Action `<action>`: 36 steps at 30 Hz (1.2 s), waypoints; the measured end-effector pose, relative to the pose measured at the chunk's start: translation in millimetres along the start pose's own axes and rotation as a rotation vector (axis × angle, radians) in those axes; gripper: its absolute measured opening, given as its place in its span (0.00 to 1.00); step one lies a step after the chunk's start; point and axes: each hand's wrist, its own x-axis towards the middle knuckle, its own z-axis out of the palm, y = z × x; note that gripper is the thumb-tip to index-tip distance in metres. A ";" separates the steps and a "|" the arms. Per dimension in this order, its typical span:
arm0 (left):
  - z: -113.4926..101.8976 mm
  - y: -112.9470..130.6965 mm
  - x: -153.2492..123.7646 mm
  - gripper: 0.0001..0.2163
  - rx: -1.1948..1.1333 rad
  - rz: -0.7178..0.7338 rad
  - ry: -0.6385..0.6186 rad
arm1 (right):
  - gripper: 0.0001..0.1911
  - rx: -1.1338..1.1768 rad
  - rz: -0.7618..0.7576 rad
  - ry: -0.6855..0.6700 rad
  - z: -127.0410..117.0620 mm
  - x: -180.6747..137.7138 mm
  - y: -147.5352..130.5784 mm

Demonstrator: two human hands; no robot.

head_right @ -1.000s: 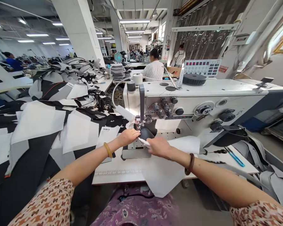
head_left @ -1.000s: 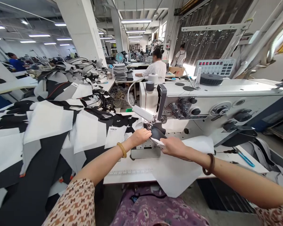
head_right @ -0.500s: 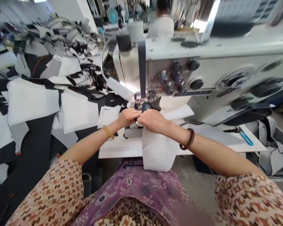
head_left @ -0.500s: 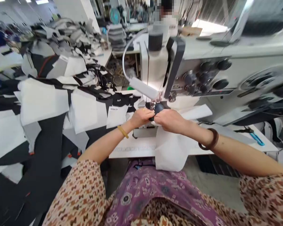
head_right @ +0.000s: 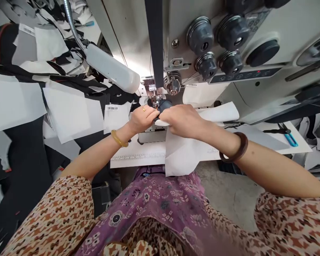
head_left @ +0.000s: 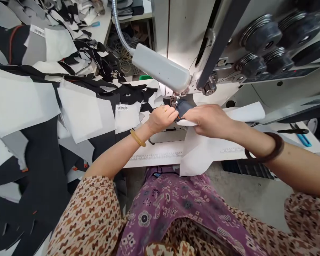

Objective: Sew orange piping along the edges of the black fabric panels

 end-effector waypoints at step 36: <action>15.3 0.9 -12.0 0.16 -0.248 -0.190 -0.052 | 0.10 0.049 0.028 0.056 1.1 14.6 0.0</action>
